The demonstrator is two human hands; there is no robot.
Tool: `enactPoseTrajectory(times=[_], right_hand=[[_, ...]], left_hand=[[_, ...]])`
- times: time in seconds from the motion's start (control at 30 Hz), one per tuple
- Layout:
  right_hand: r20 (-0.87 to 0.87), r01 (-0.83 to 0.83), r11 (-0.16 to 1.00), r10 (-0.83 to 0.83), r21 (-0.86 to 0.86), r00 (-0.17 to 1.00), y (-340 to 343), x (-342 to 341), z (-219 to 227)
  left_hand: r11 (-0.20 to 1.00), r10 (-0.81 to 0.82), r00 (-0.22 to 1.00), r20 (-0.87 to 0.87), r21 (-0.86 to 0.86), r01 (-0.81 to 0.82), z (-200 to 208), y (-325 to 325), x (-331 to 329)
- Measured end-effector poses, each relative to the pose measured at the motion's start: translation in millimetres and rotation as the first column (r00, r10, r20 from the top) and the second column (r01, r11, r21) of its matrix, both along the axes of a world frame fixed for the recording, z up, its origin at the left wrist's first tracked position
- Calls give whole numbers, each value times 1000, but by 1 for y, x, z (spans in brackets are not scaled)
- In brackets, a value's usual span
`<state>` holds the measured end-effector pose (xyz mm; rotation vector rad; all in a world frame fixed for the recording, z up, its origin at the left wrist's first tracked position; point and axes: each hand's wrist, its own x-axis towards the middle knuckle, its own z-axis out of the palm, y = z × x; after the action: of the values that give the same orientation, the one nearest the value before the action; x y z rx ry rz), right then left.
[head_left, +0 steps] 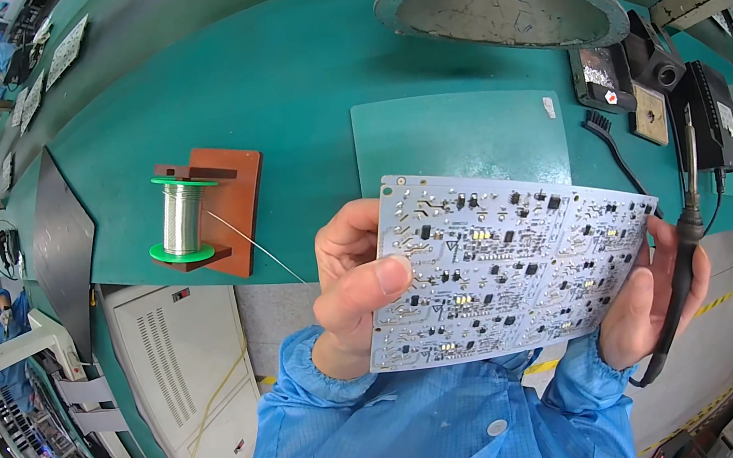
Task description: Soldering electronic components onto a printed circuit board at a manual assembly station.
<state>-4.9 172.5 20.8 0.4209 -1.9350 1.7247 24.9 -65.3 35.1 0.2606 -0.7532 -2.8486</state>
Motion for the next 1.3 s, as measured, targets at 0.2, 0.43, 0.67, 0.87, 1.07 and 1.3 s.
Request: enactPoseTrajectory(times=[0.2, 0.43, 0.67, 0.87, 1.07, 1.3], right_hand=[[76, 35, 996, -29, -87, 997, -1, 5, 1], [59, 30, 996, -25, -85, 998, 1, 7, 2], [61, 26, 997, -22, -70, 998, 1, 8, 3], [50, 11, 998, -8, -59, 999, 1, 7, 3], [48, -11, 999, 14, -51, 999, 2, 6, 2], [14, -129, 985, 131, -115, 991, -1, -5, -2]], left_hand=[[1000, -8, 1000, 24, 5, 8, 1, -2, 3], [999, -9, 999, 45, 52, 6, 4, -2, 4], [998, -13, 996, 90, 62, 7, 9, -3, 4], [996, -26, 996, 80, 91, 19, 7, -3, 2], [990, -38, 999, 39, 134, 33, -1, -4, 0], [994, -27, 999, 45, 107, 22, -10, -8, -3]])
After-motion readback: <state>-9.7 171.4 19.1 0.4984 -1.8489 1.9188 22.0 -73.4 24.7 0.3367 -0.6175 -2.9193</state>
